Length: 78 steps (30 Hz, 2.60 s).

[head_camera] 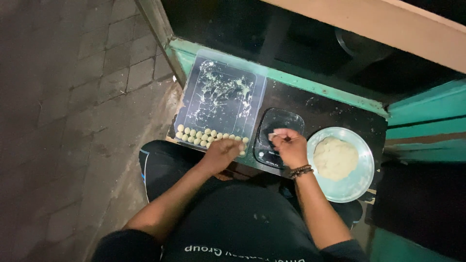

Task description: The person is weighing small portions of dough on a digital scale, rolling them into balls, and arranging them in rows on a tray.

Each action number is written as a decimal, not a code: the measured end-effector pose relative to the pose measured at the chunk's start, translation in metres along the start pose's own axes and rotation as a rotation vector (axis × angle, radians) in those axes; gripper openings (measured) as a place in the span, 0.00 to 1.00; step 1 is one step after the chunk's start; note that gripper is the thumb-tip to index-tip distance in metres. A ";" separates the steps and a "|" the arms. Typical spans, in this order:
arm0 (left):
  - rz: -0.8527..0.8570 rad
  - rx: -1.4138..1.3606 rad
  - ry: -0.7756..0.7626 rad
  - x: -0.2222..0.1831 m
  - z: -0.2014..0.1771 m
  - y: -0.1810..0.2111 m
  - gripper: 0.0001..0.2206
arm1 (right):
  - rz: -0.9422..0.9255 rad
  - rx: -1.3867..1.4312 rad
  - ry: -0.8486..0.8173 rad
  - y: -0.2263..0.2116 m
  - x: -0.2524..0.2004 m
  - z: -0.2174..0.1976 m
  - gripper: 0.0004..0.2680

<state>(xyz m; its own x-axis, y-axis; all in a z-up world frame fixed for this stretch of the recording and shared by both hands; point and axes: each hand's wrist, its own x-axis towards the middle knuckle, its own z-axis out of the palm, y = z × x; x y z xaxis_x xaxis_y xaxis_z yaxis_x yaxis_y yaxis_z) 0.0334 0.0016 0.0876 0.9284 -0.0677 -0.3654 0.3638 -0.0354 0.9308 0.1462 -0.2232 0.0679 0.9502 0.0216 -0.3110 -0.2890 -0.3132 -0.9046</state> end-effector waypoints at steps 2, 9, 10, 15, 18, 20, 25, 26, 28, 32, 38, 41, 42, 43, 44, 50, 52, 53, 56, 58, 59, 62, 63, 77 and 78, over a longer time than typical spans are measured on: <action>0.276 -0.117 0.200 0.007 0.008 0.025 0.19 | -0.023 0.111 -0.120 -0.041 -0.031 0.015 0.16; 0.883 -0.203 0.344 0.027 0.051 0.066 0.13 | -0.345 0.175 -0.350 -0.046 -0.065 0.035 0.09; 0.841 -0.238 0.409 0.026 0.050 0.067 0.13 | -0.397 0.213 -0.367 -0.053 -0.074 0.036 0.06; 0.749 -0.227 0.543 0.019 0.044 0.070 0.12 | -0.401 0.283 -0.480 -0.085 -0.096 0.028 0.16; 0.769 -0.176 0.559 0.017 0.040 0.074 0.10 | -0.357 0.178 -0.576 -0.090 -0.098 0.021 0.18; 0.646 -0.205 0.526 0.012 0.036 0.080 0.09 | -0.394 0.266 -0.572 -0.084 -0.102 0.022 0.17; 0.725 -0.186 0.578 0.015 0.043 0.071 0.07 | -0.357 0.144 -0.319 -0.086 -0.091 0.011 0.11; 0.808 -0.145 0.586 0.013 0.047 0.072 0.07 | -0.212 0.351 -0.273 -0.089 -0.094 0.011 0.12; 1.001 -0.018 0.516 0.019 0.063 0.079 0.07 | -0.212 0.522 -0.351 -0.054 -0.073 0.023 0.16; 1.144 0.292 0.296 0.004 0.076 0.100 0.24 | -0.151 0.735 -0.433 -0.100 -0.093 0.025 0.23; 1.151 0.348 0.165 -0.018 0.115 0.073 0.43 | 0.111 1.179 -0.429 -0.180 -0.133 0.009 0.34; 1.341 0.507 0.158 -0.017 0.096 0.106 0.41 | 0.095 1.184 -0.452 -0.171 -0.132 0.008 0.33; 1.347 0.507 0.156 -0.008 0.089 0.108 0.41 | 0.088 1.185 -0.450 -0.167 -0.136 0.007 0.33; 1.337 0.574 0.204 0.001 0.081 0.110 0.42 | 0.075 1.187 -0.467 -0.162 -0.139 0.006 0.33; 1.317 0.641 0.259 0.009 0.072 0.110 0.43 | 0.069 1.187 -0.490 -0.156 -0.143 0.008 0.33; 1.400 0.571 0.218 0.034 0.106 0.055 0.41 | 0.052 1.194 -0.574 -0.136 -0.130 -0.004 0.32; 1.365 0.631 0.172 0.011 0.096 0.087 0.42 | 0.036 1.201 -0.583 -0.134 -0.128 0.005 0.31; 1.326 0.691 0.132 0.000 0.090 0.103 0.42 | 0.022 1.204 -0.597 -0.133 -0.127 0.010 0.31; 1.179 0.832 0.334 0.015 0.063 0.111 0.43 | 0.018 1.203 -0.633 -0.123 -0.123 0.007 0.31; 1.186 0.796 0.291 0.009 0.075 0.106 0.43 | 0.013 1.203 -0.655 -0.120 -0.112 0.002 0.31; 1.194 0.759 0.247 0.008 0.082 0.105 0.43 | 0.004 1.204 -0.676 -0.120 -0.106 -0.001 0.31; 1.296 0.703 0.161 -0.013 0.099 0.105 0.41 | -0.013 1.209 -0.706 -0.118 -0.100 0.014 0.30; 1.302 0.704 0.159 0.000 0.092 0.105 0.41 | -0.019 1.209 -0.705 -0.114 -0.101 0.016 0.30; 1.103 0.833 0.242 0.030 0.064 0.090 0.41 | -0.076 1.218 -0.870 -0.071 -0.088 0.031 0.30; 1.095 0.834 0.246 0.023 0.073 0.091 0.41 | -0.068 1.218 -0.875 -0.069 -0.083 0.028 0.30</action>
<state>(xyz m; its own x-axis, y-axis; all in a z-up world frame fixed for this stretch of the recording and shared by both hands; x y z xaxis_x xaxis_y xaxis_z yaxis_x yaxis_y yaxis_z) 0.0825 -0.0757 0.1637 0.7287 -0.2748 0.6272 -0.6173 -0.6601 0.4280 0.0839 -0.1767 0.1476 0.7242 0.6863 0.0673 -0.5842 0.6624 -0.4690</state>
